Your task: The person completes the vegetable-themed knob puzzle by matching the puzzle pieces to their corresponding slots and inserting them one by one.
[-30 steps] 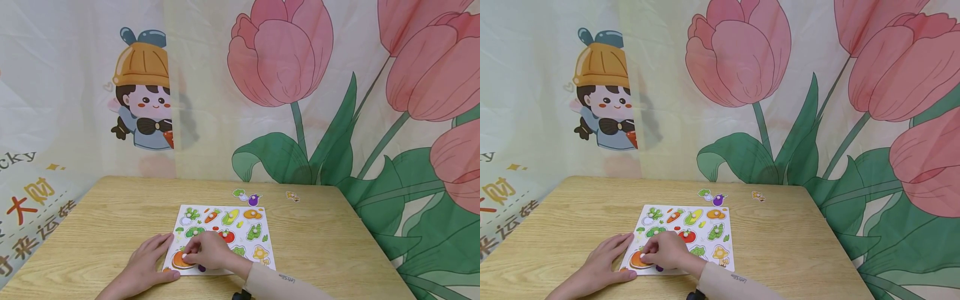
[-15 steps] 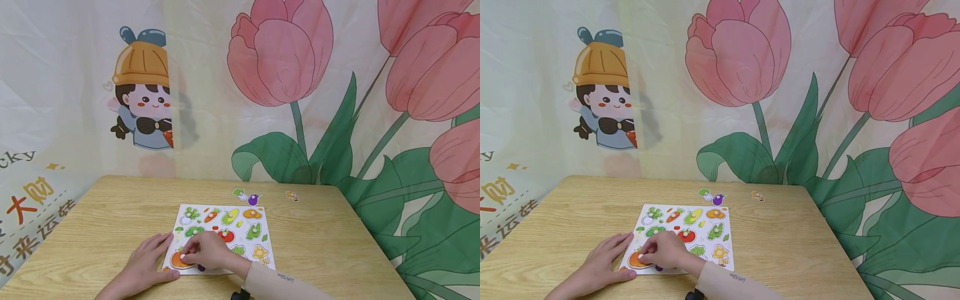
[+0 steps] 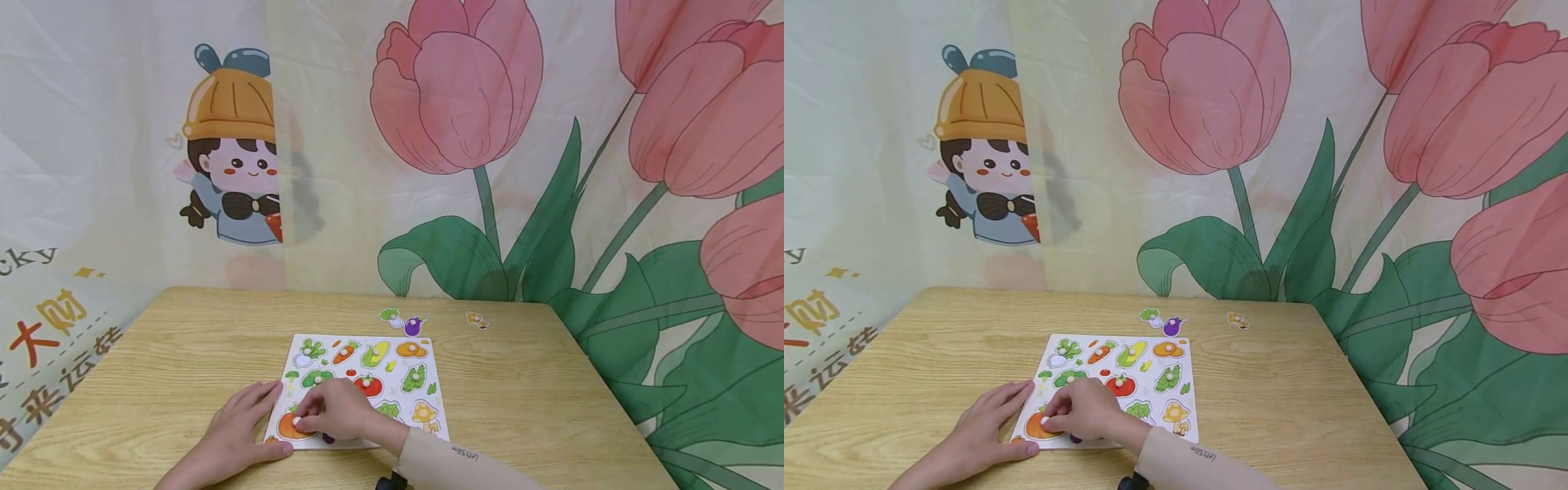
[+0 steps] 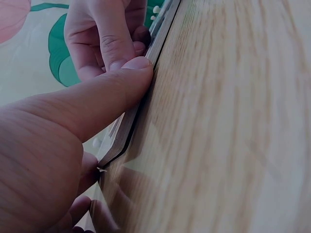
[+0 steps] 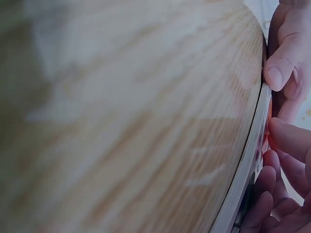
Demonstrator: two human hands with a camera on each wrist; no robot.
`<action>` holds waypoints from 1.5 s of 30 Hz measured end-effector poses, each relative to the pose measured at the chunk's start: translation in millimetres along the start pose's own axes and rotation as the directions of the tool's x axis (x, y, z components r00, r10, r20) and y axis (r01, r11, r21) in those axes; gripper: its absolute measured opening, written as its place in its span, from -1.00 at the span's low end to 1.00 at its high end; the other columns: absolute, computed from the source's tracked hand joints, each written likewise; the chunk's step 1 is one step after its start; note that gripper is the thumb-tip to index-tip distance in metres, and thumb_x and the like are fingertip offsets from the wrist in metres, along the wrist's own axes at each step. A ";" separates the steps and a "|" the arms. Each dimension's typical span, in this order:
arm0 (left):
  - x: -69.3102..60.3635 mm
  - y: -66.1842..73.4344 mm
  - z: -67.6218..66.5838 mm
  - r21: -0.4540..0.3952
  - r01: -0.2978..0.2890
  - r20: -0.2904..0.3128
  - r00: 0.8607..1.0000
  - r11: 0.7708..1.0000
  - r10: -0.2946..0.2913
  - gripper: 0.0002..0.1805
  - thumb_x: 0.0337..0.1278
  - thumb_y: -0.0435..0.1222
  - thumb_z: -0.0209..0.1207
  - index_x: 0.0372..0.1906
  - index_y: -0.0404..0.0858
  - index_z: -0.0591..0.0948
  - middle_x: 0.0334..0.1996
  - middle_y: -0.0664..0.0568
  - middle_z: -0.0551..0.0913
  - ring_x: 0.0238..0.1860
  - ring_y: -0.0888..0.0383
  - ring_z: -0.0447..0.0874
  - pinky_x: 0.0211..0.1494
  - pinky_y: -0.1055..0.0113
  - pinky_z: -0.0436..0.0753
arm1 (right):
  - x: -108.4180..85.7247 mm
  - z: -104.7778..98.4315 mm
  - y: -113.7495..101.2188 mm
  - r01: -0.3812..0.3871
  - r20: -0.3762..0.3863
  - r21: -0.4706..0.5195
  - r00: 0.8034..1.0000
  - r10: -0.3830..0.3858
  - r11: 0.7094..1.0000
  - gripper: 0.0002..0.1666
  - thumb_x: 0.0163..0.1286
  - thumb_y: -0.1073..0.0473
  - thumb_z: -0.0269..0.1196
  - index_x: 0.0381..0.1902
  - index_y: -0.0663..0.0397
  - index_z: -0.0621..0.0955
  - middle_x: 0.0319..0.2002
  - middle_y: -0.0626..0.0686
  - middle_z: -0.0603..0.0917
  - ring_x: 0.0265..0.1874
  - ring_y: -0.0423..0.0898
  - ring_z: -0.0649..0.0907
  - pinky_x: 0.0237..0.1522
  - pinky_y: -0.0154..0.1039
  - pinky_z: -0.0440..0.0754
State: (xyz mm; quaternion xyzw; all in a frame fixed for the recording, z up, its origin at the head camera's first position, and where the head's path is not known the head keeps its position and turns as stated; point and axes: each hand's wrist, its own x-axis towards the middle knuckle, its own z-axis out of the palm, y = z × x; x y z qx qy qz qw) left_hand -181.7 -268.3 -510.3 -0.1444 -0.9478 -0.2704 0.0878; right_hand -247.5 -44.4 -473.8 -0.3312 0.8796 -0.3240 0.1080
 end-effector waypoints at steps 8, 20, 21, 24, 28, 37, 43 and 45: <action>0.3 -0.5 0.5 0.000 -0.004 -0.005 1.000 1.000 0.004 0.16 -0.07 0.28 0.53 0.54 -0.33 0.45 0.51 -0.12 0.45 0.51 -0.32 0.22 0.28 -0.50 0.34 | 0.6 0.4 1.0 0.003 0.005 -0.032 1.000 -0.003 0.999 -0.95 0.38 0.03 0.52 -0.31 -0.23 0.84 -0.58 -0.38 0.57 -0.59 -0.44 0.47 -0.47 -0.50 0.38; 0.3 -0.4 1.3 0.008 -0.007 -0.006 1.000 1.000 0.007 0.16 -0.08 0.28 0.53 0.53 -0.34 0.46 0.50 -0.12 0.45 0.50 -0.31 0.23 0.29 -0.48 0.35 | 2.3 1.1 2.3 -0.001 0.008 -0.064 1.000 0.002 0.998 -0.94 0.38 0.01 0.52 -0.32 -0.26 0.83 -0.58 -0.37 0.56 -0.57 -0.43 0.46 -0.44 -0.50 0.38; 0.3 -0.3 1.2 0.008 -0.006 -0.005 1.000 1.000 0.006 0.16 -0.08 0.28 0.53 0.53 -0.34 0.46 0.50 -0.13 0.45 0.50 -0.31 0.23 0.29 -0.49 0.35 | 2.3 1.1 2.9 0.001 0.012 -0.059 1.000 0.000 0.998 -0.94 0.38 0.01 0.52 -0.32 -0.25 0.83 -0.58 -0.37 0.56 -0.57 -0.43 0.46 -0.44 -0.50 0.38; 0.3 -0.1 1.0 0.009 -0.002 0.000 1.000 1.000 0.002 0.16 -0.08 0.29 0.53 0.54 -0.33 0.46 0.51 -0.13 0.45 0.50 -0.31 0.23 0.29 -0.49 0.34 | 1.7 -0.4 4.4 0.018 0.023 -0.027 1.000 -0.018 0.999 -0.96 0.37 0.04 0.52 -0.29 -0.22 0.83 -0.56 -0.37 0.57 -0.57 -0.43 0.47 -0.44 -0.51 0.39; 0.9 -0.1 0.6 0.014 0.004 0.009 1.000 1.000 -0.004 0.16 -0.07 0.29 0.52 0.54 -0.33 0.45 0.51 -0.13 0.44 0.51 -0.32 0.22 0.29 -0.50 0.35 | -1.0 -6.8 6.4 0.034 0.040 0.076 0.998 -0.037 0.997 -0.96 0.37 0.12 0.53 -0.25 -0.13 0.84 -0.51 -0.34 0.62 -0.56 -0.43 0.51 -0.44 -0.52 0.45; 1.1 1.0 0.9 0.012 0.027 0.020 0.999 1.000 -0.027 0.17 -0.06 0.31 0.51 0.55 -0.32 0.44 0.53 -0.15 0.42 0.51 -0.34 0.20 0.30 -0.54 0.33 | -3.7 -35.4 21.4 0.000 -0.006 0.110 1.000 0.001 0.994 -0.89 0.37 0.18 0.51 -0.16 -0.06 0.83 -0.42 -0.27 0.66 -0.45 -0.36 0.58 -0.39 -0.46 0.54; 1.2 -0.7 2.0 -0.015 0.033 0.016 0.999 0.999 -0.033 0.19 -0.08 0.33 0.51 0.56 -0.32 0.44 0.53 -0.14 0.41 0.53 -0.33 0.18 0.33 -0.51 0.29 | -4.1 -61.2 40.9 -0.022 -0.072 0.092 0.997 0.028 0.996 -0.87 0.38 0.16 0.51 -0.13 -0.02 0.83 -0.40 -0.23 0.66 -0.41 -0.27 0.60 -0.44 -0.41 0.55; 1.5 -1.1 2.1 -0.023 0.042 0.020 0.999 0.999 -0.041 0.20 -0.08 0.34 0.50 0.56 -0.31 0.43 0.54 -0.14 0.40 0.54 -0.32 0.16 0.34 -0.51 0.27 | -2.9 -70.7 50.5 -0.033 -0.101 0.081 0.994 0.041 0.996 -0.86 0.39 0.14 0.50 -0.12 -0.02 0.83 -0.40 -0.22 0.66 -0.39 -0.22 0.61 -0.44 -0.41 0.55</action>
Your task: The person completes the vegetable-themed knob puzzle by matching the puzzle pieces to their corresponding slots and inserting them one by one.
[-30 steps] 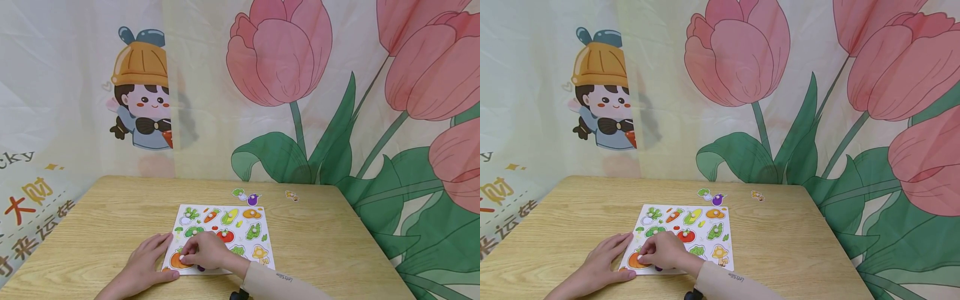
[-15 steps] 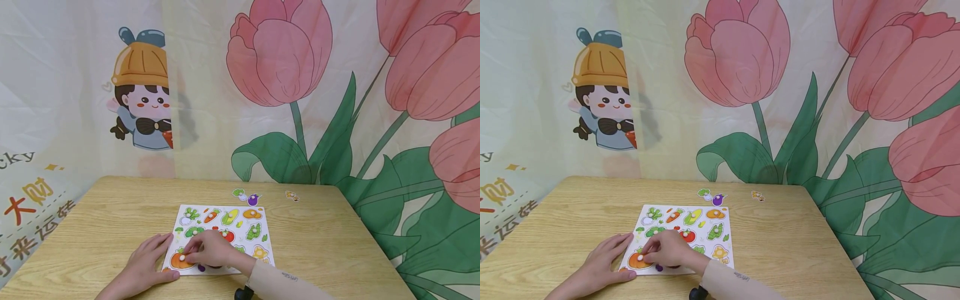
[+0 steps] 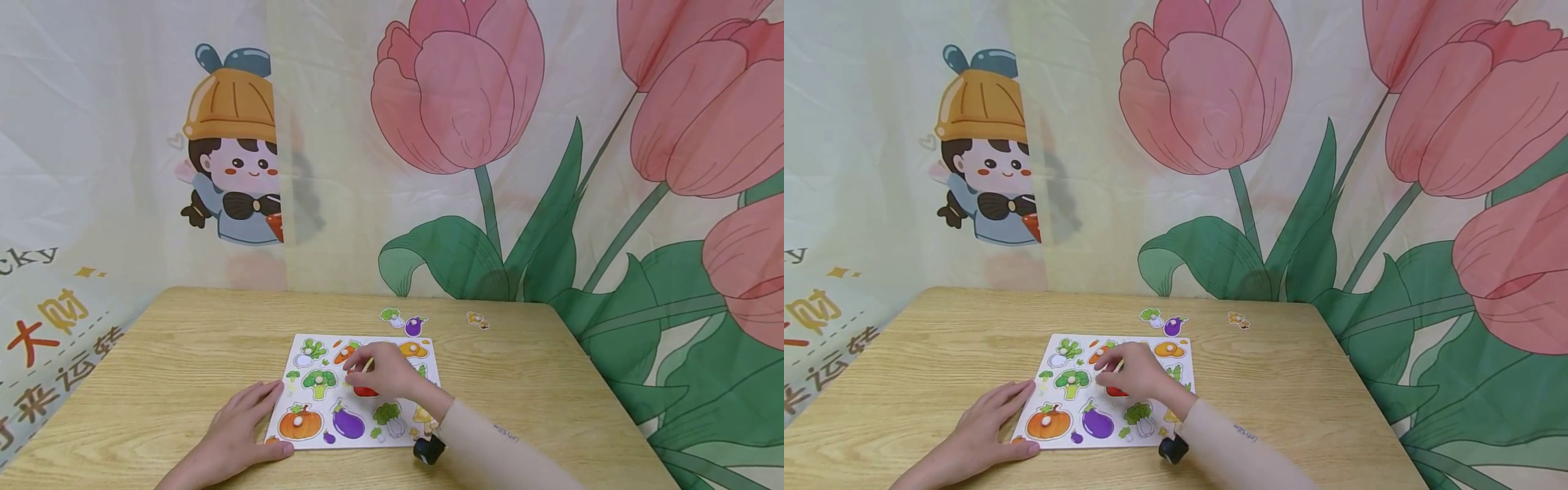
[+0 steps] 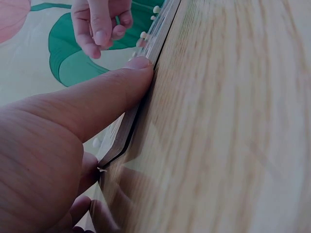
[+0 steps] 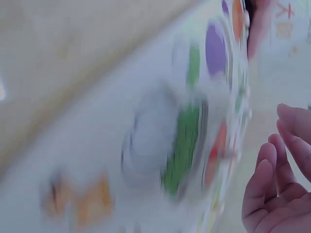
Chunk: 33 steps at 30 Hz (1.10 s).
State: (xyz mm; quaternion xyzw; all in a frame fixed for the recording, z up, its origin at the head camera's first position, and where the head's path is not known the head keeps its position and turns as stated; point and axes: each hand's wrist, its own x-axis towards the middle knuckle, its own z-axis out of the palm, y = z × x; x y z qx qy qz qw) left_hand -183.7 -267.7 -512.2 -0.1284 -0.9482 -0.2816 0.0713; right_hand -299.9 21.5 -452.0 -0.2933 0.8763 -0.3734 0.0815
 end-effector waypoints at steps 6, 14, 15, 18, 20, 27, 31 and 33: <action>-0.5 0.4 0.0 0.016 -0.003 0.001 1.000 1.000 0.003 0.20 -0.09 0.31 0.52 0.56 -0.32 0.43 0.53 -0.15 0.41 0.53 -0.33 0.18 0.33 -0.51 0.29 | 10.4 -32.4 32.9 -0.044 -0.115 -0.010 0.992 0.043 0.999 -0.82 0.43 0.14 0.46 -0.06 0.02 0.83 -0.33 -0.14 0.68 -0.35 -0.12 0.64 -0.38 -0.35 0.61; -0.9 2.9 -1.9 0.029 0.002 0.006 1.000 1.000 -0.002 0.19 -0.10 0.28 0.54 0.56 -0.32 0.43 0.53 -0.15 0.42 0.53 -0.33 0.18 0.34 -0.50 0.30 | 21.9 -67.5 67.6 -0.147 -0.263 -0.009 0.954 0.140 0.989 -0.83 0.46 0.12 0.44 -0.05 -0.03 0.80 -0.25 -0.08 0.70 -0.22 -0.08 0.61 -0.29 -0.31 0.63; -0.9 2.9 -2.1 0.029 0.003 0.006 1.000 1.000 -0.003 0.19 -0.10 0.28 0.54 0.56 -0.32 0.43 0.53 -0.15 0.42 0.53 -0.33 0.18 0.34 -0.50 0.30 | 23.5 -70.1 70.3 -0.158 -0.273 -0.003 0.950 0.151 0.987 -0.83 0.46 0.13 0.44 -0.04 0.00 0.80 -0.25 -0.06 0.70 -0.22 -0.07 0.61 -0.29 -0.30 0.63; -0.6 1.1 -1.7 0.021 0.004 -0.001 1.000 1.000 -0.004 0.19 -0.11 0.30 0.53 0.56 -0.31 0.44 0.53 -0.15 0.41 0.53 -0.33 0.17 0.34 -0.50 0.28 | 28.1 -74.4 78.2 -0.191 -0.292 0.010 0.938 0.185 0.982 -0.80 0.47 0.15 0.42 -0.01 0.08 0.80 -0.24 -0.03 0.69 -0.25 -0.08 0.60 -0.32 -0.30 0.61; -0.6 -0.1 -1.2 0.011 0.004 -0.004 1.000 1.000 -0.004 0.19 -0.11 0.31 0.52 0.56 -0.31 0.44 0.53 -0.14 0.41 0.54 -0.32 0.16 0.34 -0.51 0.27 | 31.7 -76.0 83.3 -0.219 -0.297 0.022 0.930 0.215 0.976 -0.79 0.47 0.17 0.42 -0.01 0.10 0.79 -0.23 0.00 0.69 -0.28 -0.08 0.61 -0.35 -0.30 0.60; -0.3 -1.3 -1.0 -0.001 0.006 -0.005 1.000 1.000 -0.006 0.18 -0.10 0.32 0.52 0.56 -0.29 0.44 0.54 -0.12 0.41 0.54 -0.32 0.15 0.33 -0.52 0.26 | 42.0 -78.7 101.9 -0.287 -0.310 0.022 0.909 0.279 0.958 -0.76 0.45 0.18 0.43 0.02 0.11 0.78 -0.21 0.04 0.68 -0.25 -0.05 0.61 -0.32 -0.29 0.60; 0.2 -1.0 -1.3 -0.008 0.010 0.005 1.000 1.000 -0.010 0.18 -0.09 0.32 0.51 0.56 -0.29 0.44 0.54 -0.12 0.40 0.54 -0.32 0.15 0.34 -0.52 0.26 | 45.7 -76.7 110.0 -0.324 -0.314 0.021 0.896 0.314 0.946 -0.77 0.45 0.16 0.43 0.01 0.08 0.78 -0.22 0.04 0.66 -0.25 -0.04 0.59 -0.33 -0.29 0.61; 0.5 -0.8 -1.6 -0.011 0.014 0.012 1.000 1.000 -0.014 0.19 -0.08 0.33 0.50 0.57 -0.29 0.43 0.55 -0.13 0.39 0.55 -0.32 0.14 0.34 -0.53 0.25 | 47.2 -75.6 112.5 -0.338 -0.316 0.022 0.891 0.327 0.941 -0.77 0.45 0.15 0.43 0.00 0.08 0.77 -0.22 0.04 0.66 -0.26 -0.04 0.60 -0.33 -0.30 0.62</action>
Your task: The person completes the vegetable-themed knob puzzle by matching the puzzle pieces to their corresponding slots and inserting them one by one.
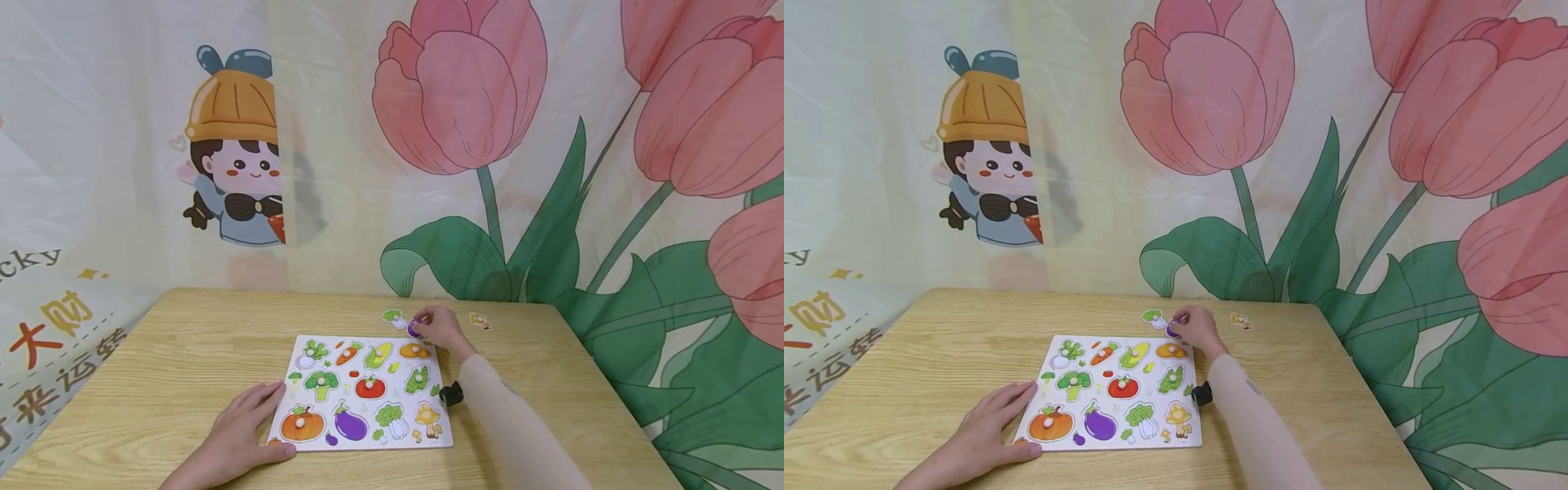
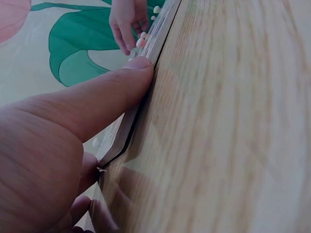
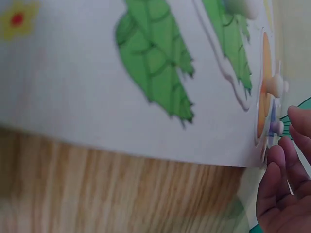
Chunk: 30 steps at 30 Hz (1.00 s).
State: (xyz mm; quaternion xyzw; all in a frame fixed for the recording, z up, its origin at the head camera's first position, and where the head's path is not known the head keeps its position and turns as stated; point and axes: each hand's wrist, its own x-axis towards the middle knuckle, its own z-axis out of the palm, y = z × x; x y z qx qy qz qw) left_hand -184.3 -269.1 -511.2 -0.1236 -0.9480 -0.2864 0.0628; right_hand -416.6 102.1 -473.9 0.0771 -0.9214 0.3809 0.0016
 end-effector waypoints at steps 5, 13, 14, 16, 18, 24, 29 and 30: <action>-0.6 0.3 -0.6 0.001 0.010 0.006 1.000 1.000 -0.010 0.19 -0.07 0.33 0.49 0.58 -0.28 0.42 0.55 -0.13 0.38 0.55 -0.32 0.13 0.35 -0.53 0.24 | 3.7 4.0 2.6 -0.010 -0.001 -0.009 1.000 0.010 1.000 -0.75 0.44 0.14 0.43 0.02 0.10 0.76 -0.21 0.06 0.69 -0.28 -0.05 0.62 -0.33 -0.29 0.67; -2.1 1.8 -0.6 -0.011 0.010 0.003 1.000 1.000 -0.010 0.21 -0.09 0.33 0.50 0.58 -0.29 0.41 0.55 -0.15 0.39 0.56 -0.33 0.11 0.38 -0.52 0.20 | 7.9 5.7 6.5 -0.025 0.007 -0.031 1.000 0.025 0.999 -0.83 0.46 0.18 0.43 -0.06 0.11 0.77 -0.24 0.05 0.69 -0.29 -0.06 0.62 -0.35 -0.31 0.64; -2.1 2.0 -0.5 -0.009 0.010 0.004 1.000 1.000 -0.010 0.21 -0.09 0.34 0.50 0.58 -0.28 0.41 0.55 -0.15 0.38 0.56 -0.33 0.11 0.38 -0.52 0.20 | 8.1 5.6 6.4 -0.025 0.004 -0.039 1.000 0.025 0.999 -0.84 0.46 0.18 0.43 -0.07 0.11 0.78 -0.24 0.05 0.69 -0.28 -0.06 0.62 -0.35 -0.32 0.64; -2.0 2.2 -0.3 -0.006 0.010 0.005 1.000 1.000 -0.010 0.21 -0.08 0.35 0.49 0.58 -0.28 0.41 0.56 -0.14 0.38 0.56 -0.32 0.12 0.38 -0.52 0.21 | 7.8 5.6 5.6 -0.028 -0.002 -0.050 1.000 0.028 0.998 -0.86 0.46 0.19 0.42 -0.10 0.11 0.78 -0.25 0.05 0.70 -0.29 -0.07 0.62 -0.34 -0.32 0.64; -1.9 2.4 -0.3 -0.005 0.009 0.005 1.000 1.000 -0.009 0.21 -0.08 0.35 0.49 0.59 -0.27 0.41 0.56 -0.13 0.38 0.56 -0.32 0.12 0.38 -0.52 0.21 | 7.6 5.7 4.9 -0.028 -0.010 -0.059 1.000 0.027 0.998 -0.87 0.45 0.20 0.42 -0.11 0.12 0.79 -0.25 0.06 0.71 -0.30 -0.07 0.63 -0.35 -0.31 0.65; -1.8 2.7 -0.8 -0.010 0.006 0.001 1.000 1.000 -0.006 0.20 -0.08 0.35 0.49 0.58 -0.27 0.41 0.56 -0.12 0.37 0.56 -0.31 0.12 0.38 -0.51 0.21 | 8.4 6.8 4.0 -0.034 -0.028 -0.075 0.999 0.032 0.997 -0.88 0.48 0.20 0.42 -0.12 0.12 0.79 -0.26 0.05 0.70 -0.31 -0.08 0.61 -0.35 -0.32 0.65; -2.3 2.1 -1.2 -0.017 -0.002 -0.006 1.000 1.000 0.002 0.19 -0.07 0.33 0.49 0.58 -0.28 0.42 0.56 -0.12 0.38 0.55 -0.32 0.12 0.37 -0.51 0.22 | 7.2 5.2 0.9 -0.028 -0.046 -0.091 0.999 0.024 0.995 -0.88 0.50 0.18 0.40 -0.12 0.10 0.79 -0.26 0.05 0.68 -0.26 -0.05 0.59 -0.31 -0.31 0.63; -2.6 1.8 -1.3 -0.018 -0.001 -0.006 1.000 1.000 0.001 0.19 -0.07 0.33 0.50 0.58 -0.28 0.42 0.56 -0.12 0.38 0.55 -0.32 0.12 0.37 -0.51 0.21 | 6.6 4.5 -0.3 -0.022 -0.048 -0.090 0.999 0.018 0.996 -0.88 0.51 0.18 0.40 -0.11 0.09 0.79 -0.25 0.04 0.67 -0.25 -0.05 0.59 -0.31 -0.31 0.63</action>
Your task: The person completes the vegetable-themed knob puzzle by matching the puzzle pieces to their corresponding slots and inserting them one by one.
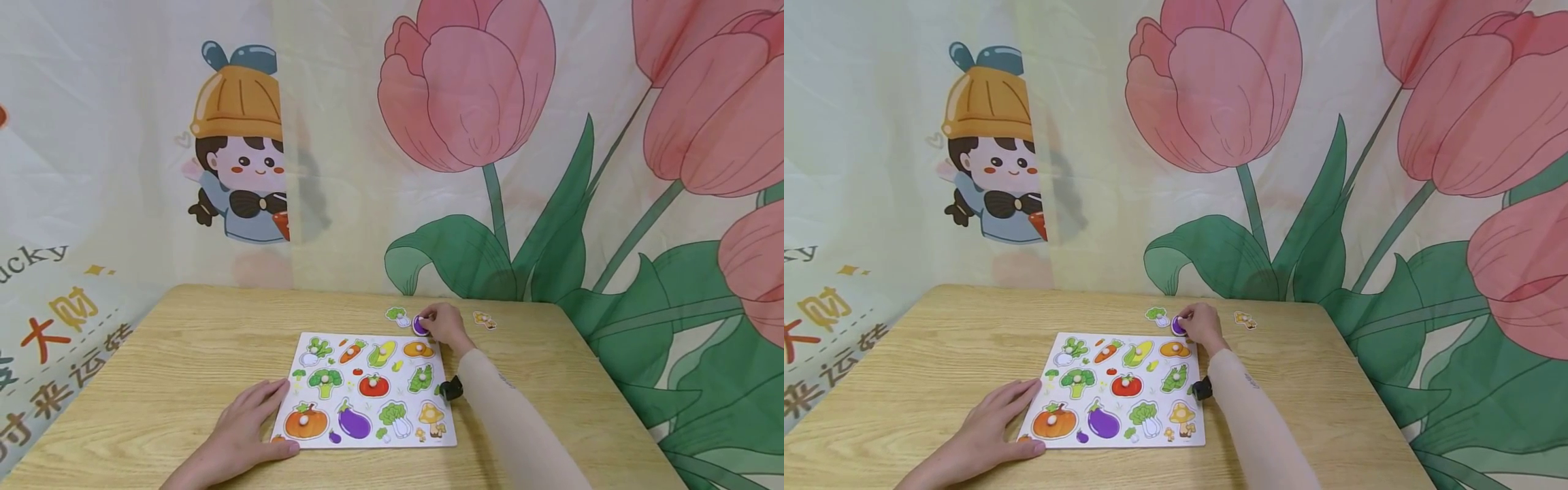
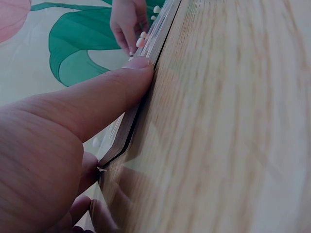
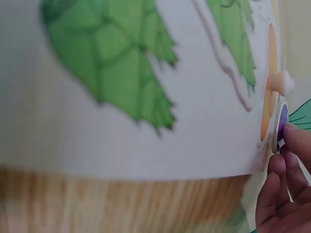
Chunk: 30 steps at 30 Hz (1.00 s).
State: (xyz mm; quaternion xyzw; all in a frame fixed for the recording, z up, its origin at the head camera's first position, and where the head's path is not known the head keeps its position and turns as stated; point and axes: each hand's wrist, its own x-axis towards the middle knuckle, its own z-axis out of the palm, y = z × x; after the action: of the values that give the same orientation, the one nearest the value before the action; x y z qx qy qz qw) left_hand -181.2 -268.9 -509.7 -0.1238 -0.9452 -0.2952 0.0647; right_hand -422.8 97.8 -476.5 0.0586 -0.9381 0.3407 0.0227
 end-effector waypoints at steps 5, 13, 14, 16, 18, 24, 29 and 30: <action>-0.1 -0.9 0.1 0.000 0.001 0.004 1.000 1.000 -0.001 0.19 -0.06 0.34 0.49 0.58 -0.28 0.41 0.56 -0.13 0.37 0.56 -0.33 0.11 0.37 -0.53 0.20 | -4.7 -5.2 -6.3 0.042 0.015 0.016 0.999 -0.042 0.999 -0.88 0.51 0.16 0.40 -0.09 0.06 0.79 -0.25 0.03 0.66 -0.26 -0.06 0.59 -0.36 -0.33 0.64; 0.1 -1.3 0.8 0.011 0.008 0.006 1.000 1.000 -0.008 0.20 -0.08 0.34 0.49 0.58 -0.28 0.41 0.56 -0.13 0.38 0.56 -0.32 0.12 0.38 -0.52 0.21 | -16.1 -5.6 -12.1 0.153 0.110 0.041 0.982 -0.157 0.987 -0.92 0.50 0.18 0.41 -0.13 0.03 0.79 -0.31 0.00 0.66 -0.38 -0.11 0.60 -0.44 -0.35 0.63; 0.1 -1.3 0.9 0.013 0.009 0.007 1.000 1.000 -0.009 0.20 -0.08 0.34 0.49 0.58 -0.28 0.41 0.56 -0.13 0.38 0.56 -0.32 0.12 0.38 -0.52 0.21 | -17.7 -5.0 -12.5 0.169 0.117 0.034 0.978 -0.172 0.985 -0.92 0.50 0.16 0.41 -0.14 0.01 0.79 -0.31 -0.02 0.66 -0.37 -0.12 0.60 -0.45 -0.36 0.61; 0.1 -1.3 1.1 0.013 0.012 0.010 1.000 1.000 -0.012 0.20 -0.08 0.34 0.49 0.59 -0.28 0.41 0.56 -0.13 0.38 0.56 -0.32 0.11 0.38 -0.51 0.21 | -22.2 -5.0 -14.1 0.202 0.134 0.027 0.970 -0.204 0.979 -0.93 0.51 0.15 0.40 -0.14 -0.01 0.79 -0.31 -0.04 0.66 -0.34 -0.12 0.60 -0.45 -0.35 0.60; 0.2 -1.1 1.2 0.012 0.011 0.010 1.000 1.000 -0.012 0.20 -0.07 0.34 0.49 0.59 -0.28 0.41 0.56 -0.13 0.38 0.56 -0.32 0.11 0.38 -0.51 0.20 | -29.2 -6.2 -18.2 0.224 0.153 0.023 0.962 -0.225 0.974 -0.92 0.51 0.15 0.39 -0.12 -0.02 0.80 -0.31 -0.06 0.67 -0.30 -0.12 0.60 -0.42 -0.35 0.62; 0.7 -0.2 0.9 0.013 0.003 0.003 1.000 1.000 -0.003 0.20 -0.07 0.33 0.50 0.58 -0.29 0.41 0.55 -0.14 0.38 0.56 -0.32 0.12 0.39 -0.50 0.19 | -50.0 -3.9 -26.9 0.266 0.226 0.038 0.936 -0.268 0.963 -0.89 0.51 0.15 0.40 -0.06 -0.09 0.80 -0.28 -0.14 0.67 -0.24 -0.14 0.62 -0.33 -0.36 0.69; 0.7 0.0 1.0 0.014 0.001 0.004 1.000 1.000 -0.001 0.20 -0.08 0.33 0.50 0.58 -0.28 0.41 0.55 -0.14 0.39 0.56 -0.32 0.12 0.39 -0.50 0.19 | -65.9 0.7 -33.0 0.370 0.289 0.064 0.882 -0.372 0.927 -0.87 0.49 0.18 0.41 -0.06 -0.06 0.82 -0.29 -0.18 0.70 -0.30 -0.22 0.61 -0.32 -0.38 0.66; 0.7 0.0 1.0 0.014 0.001 0.004 1.000 1.000 -0.001 0.20 -0.08 0.33 0.50 0.58 -0.28 0.41 0.55 -0.14 0.39 0.56 -0.32 0.12 0.39 -0.50 0.20 | -69.0 1.7 -34.6 0.396 0.298 0.070 0.867 -0.398 0.916 -0.88 0.49 0.20 0.41 -0.07 -0.04 0.82 -0.30 -0.18 0.71 -0.32 -0.23 0.61 -0.33 -0.39 0.65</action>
State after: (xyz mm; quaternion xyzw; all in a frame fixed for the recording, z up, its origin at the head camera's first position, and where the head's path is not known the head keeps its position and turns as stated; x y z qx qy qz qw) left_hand -181.9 -268.2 -510.3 -0.1232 -0.9475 -0.2883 0.0635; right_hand -350.1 76.9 -461.5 0.3023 -0.8968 0.3185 -0.0538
